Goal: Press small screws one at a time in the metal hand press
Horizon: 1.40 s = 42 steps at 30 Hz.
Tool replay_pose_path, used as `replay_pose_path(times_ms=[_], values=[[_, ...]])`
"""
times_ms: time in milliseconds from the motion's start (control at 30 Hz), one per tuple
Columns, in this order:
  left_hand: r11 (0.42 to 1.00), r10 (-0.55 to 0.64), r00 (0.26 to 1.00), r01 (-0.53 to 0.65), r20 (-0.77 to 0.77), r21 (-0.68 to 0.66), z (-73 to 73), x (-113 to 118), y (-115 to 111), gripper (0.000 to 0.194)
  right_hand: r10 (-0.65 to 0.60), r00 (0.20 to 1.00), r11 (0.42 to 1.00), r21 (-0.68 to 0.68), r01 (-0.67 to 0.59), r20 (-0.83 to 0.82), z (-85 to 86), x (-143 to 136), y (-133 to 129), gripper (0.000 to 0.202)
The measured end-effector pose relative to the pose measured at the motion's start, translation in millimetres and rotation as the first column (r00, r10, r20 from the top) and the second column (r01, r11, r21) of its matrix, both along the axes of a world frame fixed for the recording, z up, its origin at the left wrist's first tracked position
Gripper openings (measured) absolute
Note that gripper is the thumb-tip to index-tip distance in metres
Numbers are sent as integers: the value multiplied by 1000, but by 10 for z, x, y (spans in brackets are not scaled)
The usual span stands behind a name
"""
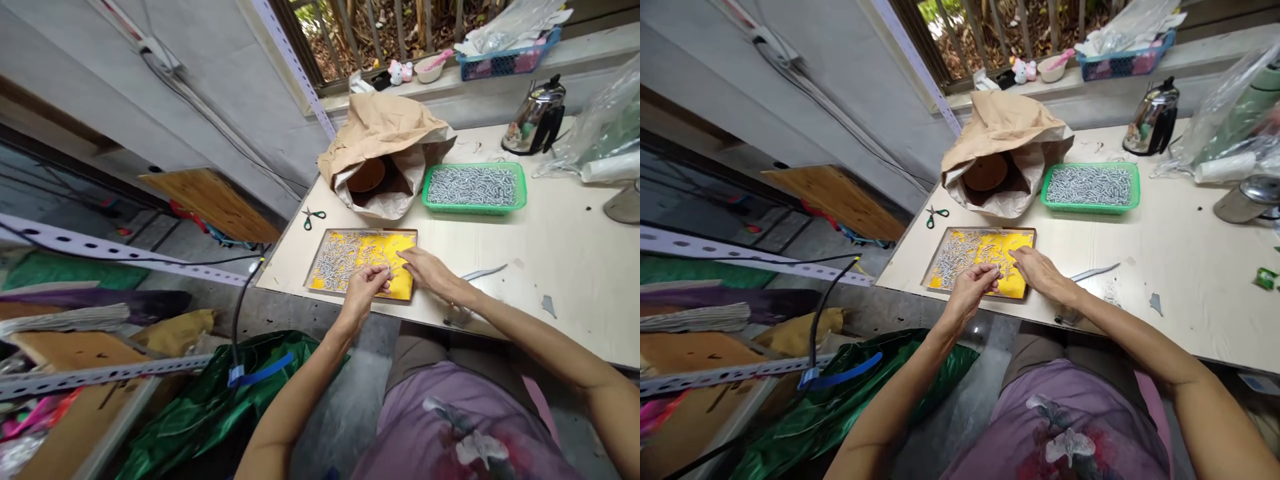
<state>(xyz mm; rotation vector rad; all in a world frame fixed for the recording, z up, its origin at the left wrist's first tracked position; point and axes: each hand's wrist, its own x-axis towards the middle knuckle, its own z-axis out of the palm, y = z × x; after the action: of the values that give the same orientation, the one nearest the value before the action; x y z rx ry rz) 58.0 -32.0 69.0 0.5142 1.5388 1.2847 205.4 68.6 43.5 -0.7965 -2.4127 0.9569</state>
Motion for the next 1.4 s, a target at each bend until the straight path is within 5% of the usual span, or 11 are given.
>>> replay_pose_path(times_ms=[67,200,400,700,1000,1167,1400], values=[[990,-135,991,135,8,-32,-44,235,-55,35,-26,999,987,159,21,30,101,344,-19,30],[921,-346,938,340,2,-191,-196,698,-56,21,-101,986,968,241,67,130,176,1087,-222,34],[797,-505,862,442,-52,-411,-405,978,50,9,-232,940,938,313,148,250,-99,1746,-713,29],[718,-561,826,447,-61,-534,-417,983,56,13,-330,906,910,343,232,263,-412,1813,-869,21],[587,-694,720,557,-11,-588,-365,958,127,21,-325,909,901,377,214,261,-364,1796,-889,23],[585,-739,667,566,-95,-580,-421,908,98,18,-351,888,884,418,210,296,-346,1779,-920,24],[467,-778,626,635,55,-615,-452,873,206,24,-329,882,911,360,201,338,-344,1781,-945,27]])
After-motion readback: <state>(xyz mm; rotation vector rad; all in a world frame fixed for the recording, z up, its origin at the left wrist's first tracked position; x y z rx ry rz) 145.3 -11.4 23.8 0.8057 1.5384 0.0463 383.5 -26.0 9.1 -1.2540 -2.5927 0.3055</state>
